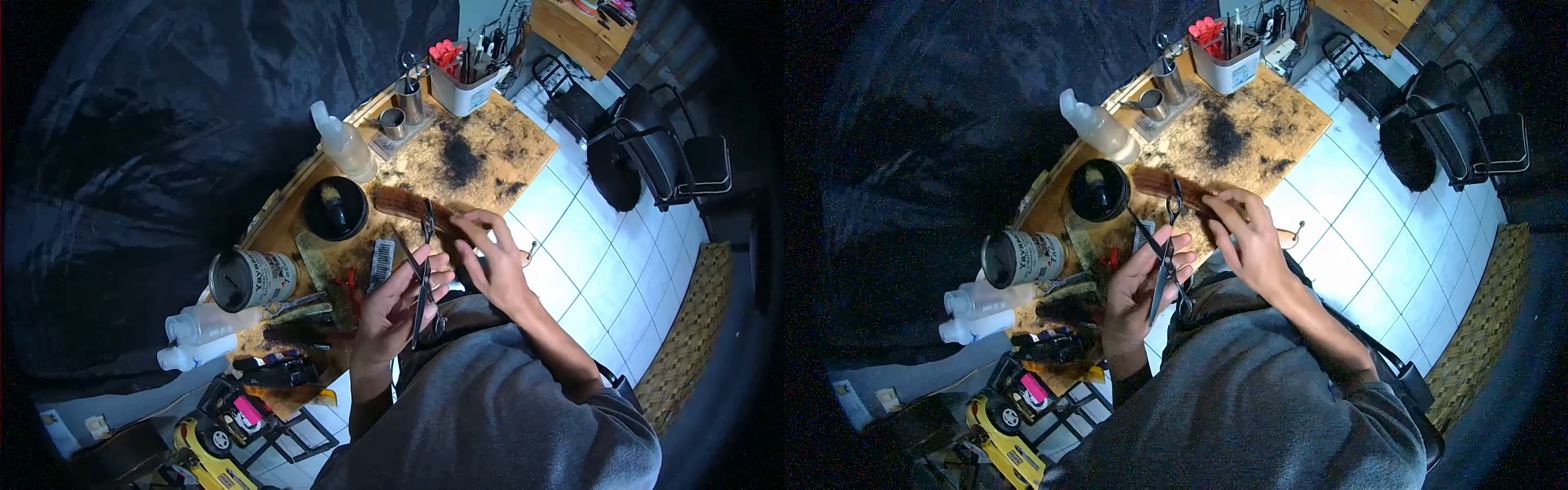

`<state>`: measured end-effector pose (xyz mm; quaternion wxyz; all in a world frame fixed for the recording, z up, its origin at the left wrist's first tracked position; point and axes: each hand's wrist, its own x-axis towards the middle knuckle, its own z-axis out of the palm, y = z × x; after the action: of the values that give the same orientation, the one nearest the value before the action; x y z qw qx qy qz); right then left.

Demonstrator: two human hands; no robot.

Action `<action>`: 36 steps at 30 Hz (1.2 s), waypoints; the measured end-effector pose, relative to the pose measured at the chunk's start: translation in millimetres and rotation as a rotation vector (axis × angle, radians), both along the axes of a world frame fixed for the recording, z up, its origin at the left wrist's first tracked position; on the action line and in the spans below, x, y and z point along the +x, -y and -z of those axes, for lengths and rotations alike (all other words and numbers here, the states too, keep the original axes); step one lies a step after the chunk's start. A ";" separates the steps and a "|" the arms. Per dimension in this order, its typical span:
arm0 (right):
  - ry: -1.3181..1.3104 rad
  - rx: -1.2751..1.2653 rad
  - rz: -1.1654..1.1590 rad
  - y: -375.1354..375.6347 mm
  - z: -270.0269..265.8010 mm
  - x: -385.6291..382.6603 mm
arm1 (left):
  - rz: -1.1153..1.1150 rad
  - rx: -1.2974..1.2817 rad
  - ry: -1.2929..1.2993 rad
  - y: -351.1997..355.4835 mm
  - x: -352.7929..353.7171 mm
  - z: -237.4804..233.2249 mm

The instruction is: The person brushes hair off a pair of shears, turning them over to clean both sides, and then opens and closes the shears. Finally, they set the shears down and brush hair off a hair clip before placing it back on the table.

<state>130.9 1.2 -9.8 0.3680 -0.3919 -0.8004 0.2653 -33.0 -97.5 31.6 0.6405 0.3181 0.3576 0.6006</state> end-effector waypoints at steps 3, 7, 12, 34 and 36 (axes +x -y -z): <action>-0.221 -0.024 -0.095 -2.5 -21.6 3.9 | 0.017 0.030 -0.085 -5.1 0.3 1.6; 0.004 -0.074 -0.403 -5.9 -43.4 13.2 | -0.060 -0.096 -0.036 -12.4 8.0 4.7; -0.005 -0.108 -0.428 -5.3 -37.3 6.2 | -0.130 -0.146 0.059 -14.5 11.8 14.4; 0.085 0.166 -0.396 -3.5 -55.4 -15.4 | -0.183 0.228 0.660 -30.0 -31.2 16.6; 0.075 0.188 -0.344 -0.7 -59.9 -17.9 | -0.173 0.220 0.677 -29.8 -30.7 13.1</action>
<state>112.9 1.8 50.1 0.3222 -0.2231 -0.8899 0.2335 -63.7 -67.7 18.5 0.6313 0.1370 0.0842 0.7586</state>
